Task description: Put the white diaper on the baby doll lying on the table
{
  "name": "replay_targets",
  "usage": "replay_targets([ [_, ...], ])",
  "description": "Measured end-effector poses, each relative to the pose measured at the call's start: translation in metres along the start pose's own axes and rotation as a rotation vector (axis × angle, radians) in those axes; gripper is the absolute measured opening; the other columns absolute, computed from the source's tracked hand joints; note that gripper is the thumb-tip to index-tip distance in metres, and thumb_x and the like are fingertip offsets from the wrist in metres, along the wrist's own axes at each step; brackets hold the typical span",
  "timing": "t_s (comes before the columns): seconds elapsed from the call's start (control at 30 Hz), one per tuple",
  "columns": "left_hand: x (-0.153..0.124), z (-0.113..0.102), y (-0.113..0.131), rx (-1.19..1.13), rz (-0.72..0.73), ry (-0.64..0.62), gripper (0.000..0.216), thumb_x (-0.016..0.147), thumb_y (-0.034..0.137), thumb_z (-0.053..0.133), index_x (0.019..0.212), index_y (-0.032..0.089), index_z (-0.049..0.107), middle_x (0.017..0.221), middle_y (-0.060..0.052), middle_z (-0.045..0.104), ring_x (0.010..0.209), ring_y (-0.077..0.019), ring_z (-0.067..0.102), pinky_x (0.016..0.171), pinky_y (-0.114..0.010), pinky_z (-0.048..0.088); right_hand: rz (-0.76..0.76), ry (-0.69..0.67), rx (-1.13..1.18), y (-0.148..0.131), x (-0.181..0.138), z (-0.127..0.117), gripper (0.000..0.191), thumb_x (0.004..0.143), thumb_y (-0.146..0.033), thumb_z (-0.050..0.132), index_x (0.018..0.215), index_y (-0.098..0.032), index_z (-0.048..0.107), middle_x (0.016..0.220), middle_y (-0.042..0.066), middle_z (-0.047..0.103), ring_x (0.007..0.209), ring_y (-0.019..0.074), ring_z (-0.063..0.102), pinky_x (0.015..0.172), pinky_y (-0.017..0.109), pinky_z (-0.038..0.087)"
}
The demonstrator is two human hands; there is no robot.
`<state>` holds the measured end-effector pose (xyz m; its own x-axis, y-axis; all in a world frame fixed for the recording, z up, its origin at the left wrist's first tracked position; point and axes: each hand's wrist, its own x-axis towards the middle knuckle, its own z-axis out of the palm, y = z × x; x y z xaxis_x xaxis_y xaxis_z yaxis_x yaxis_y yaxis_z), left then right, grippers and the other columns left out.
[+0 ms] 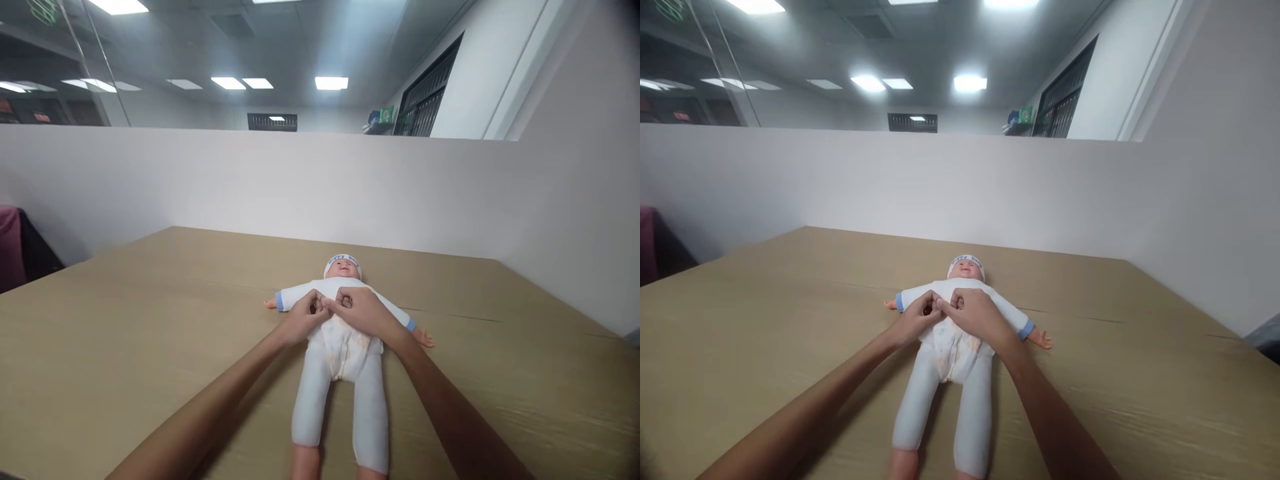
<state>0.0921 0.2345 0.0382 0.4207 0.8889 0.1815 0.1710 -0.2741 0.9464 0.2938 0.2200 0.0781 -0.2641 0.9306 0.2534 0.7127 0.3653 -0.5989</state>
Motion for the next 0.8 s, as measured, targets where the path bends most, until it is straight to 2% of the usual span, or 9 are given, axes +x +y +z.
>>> replay_targets([
  [0.13, -0.001, -0.002, -0.014, -0.126, 0.028, -0.040, 0.051, 0.092, 0.061, 0.074, 0.116, 0.019, 0.057, 0.076, 0.007, 0.045, 0.068, -0.0113, 0.038, 0.062, -0.025, 0.029, 0.005, -0.073, 0.048, 0.006, 0.003, -0.001, 0.035, 0.097, -0.042, 0.056, 0.069, -0.021, 0.052, 0.068, -0.004, 0.055, 0.069, 0.0145, 0.047, 0.066, 0.029, 0.031],
  [0.2, -0.001, -0.003, -0.025, -0.216, 0.052, -0.023, 0.050, 0.096, 0.060, 0.072, 0.121, 0.019, 0.059, 0.076, 0.007, 0.044, 0.067, -0.0108, 0.039, 0.061, -0.025, 0.029, -0.014, -0.103, 0.073, 0.010, 0.004, -0.002, 0.035, 0.097, -0.043, 0.055, 0.070, -0.021, 0.050, 0.069, -0.004, 0.053, 0.069, 0.0143, 0.046, 0.065, 0.029, 0.030],
  [0.37, 0.003, 0.000, -0.054, -0.302, 0.059, 0.066, 0.052, 0.094, 0.058, 0.076, 0.121, 0.018, 0.059, 0.073, 0.008, 0.045, 0.062, -0.0090, 0.038, 0.055, -0.023, 0.028, -0.029, -0.137, 0.111, 0.016, 0.007, -0.003, 0.036, 0.094, -0.045, 0.059, 0.070, -0.021, 0.048, 0.069, -0.005, 0.050, 0.068, 0.0137, 0.042, 0.064, 0.029, 0.028],
  [0.5, 0.005, 0.003, -0.067, -0.310, 0.067, 0.113, 0.054, 0.092, 0.059, 0.077, 0.121, 0.018, 0.057, 0.072, 0.008, 0.048, 0.060, -0.0088, 0.039, 0.054, -0.022, 0.031, -0.026, -0.156, 0.110, 0.018, 0.011, -0.003, 0.036, 0.092, -0.043, 0.063, 0.068, -0.021, 0.048, 0.067, -0.005, 0.047, 0.066, 0.0129, 0.039, 0.063, 0.029, 0.027],
  [0.7, 0.004, 0.005, -0.071, -0.268, 0.104, 0.142, 0.055, 0.092, 0.062, 0.075, 0.119, 0.018, 0.058, 0.072, 0.008, 0.046, 0.060, -0.0098, 0.039, 0.054, -0.023, 0.031, -0.067, -0.153, 0.136, 0.026, 0.012, -0.002, 0.037, 0.092, -0.043, 0.064, 0.068, -0.021, 0.048, 0.066, -0.006, 0.046, 0.065, 0.0125, 0.039, 0.062, 0.029, 0.026],
  [0.8, -0.005, 0.005, -0.062, -0.131, 0.165, 0.235, 0.046, 0.097, 0.057, 0.072, 0.121, 0.019, 0.061, 0.083, 0.004, 0.054, 0.070, -0.0124, 0.048, 0.065, -0.026, 0.040, -0.074, -0.104, 0.137, 0.032, 0.012, 0.002, 0.031, 0.090, -0.043, 0.067, 0.073, -0.021, 0.053, 0.070, -0.005, 0.049, 0.067, 0.0131, 0.042, 0.063, 0.028, 0.029],
])
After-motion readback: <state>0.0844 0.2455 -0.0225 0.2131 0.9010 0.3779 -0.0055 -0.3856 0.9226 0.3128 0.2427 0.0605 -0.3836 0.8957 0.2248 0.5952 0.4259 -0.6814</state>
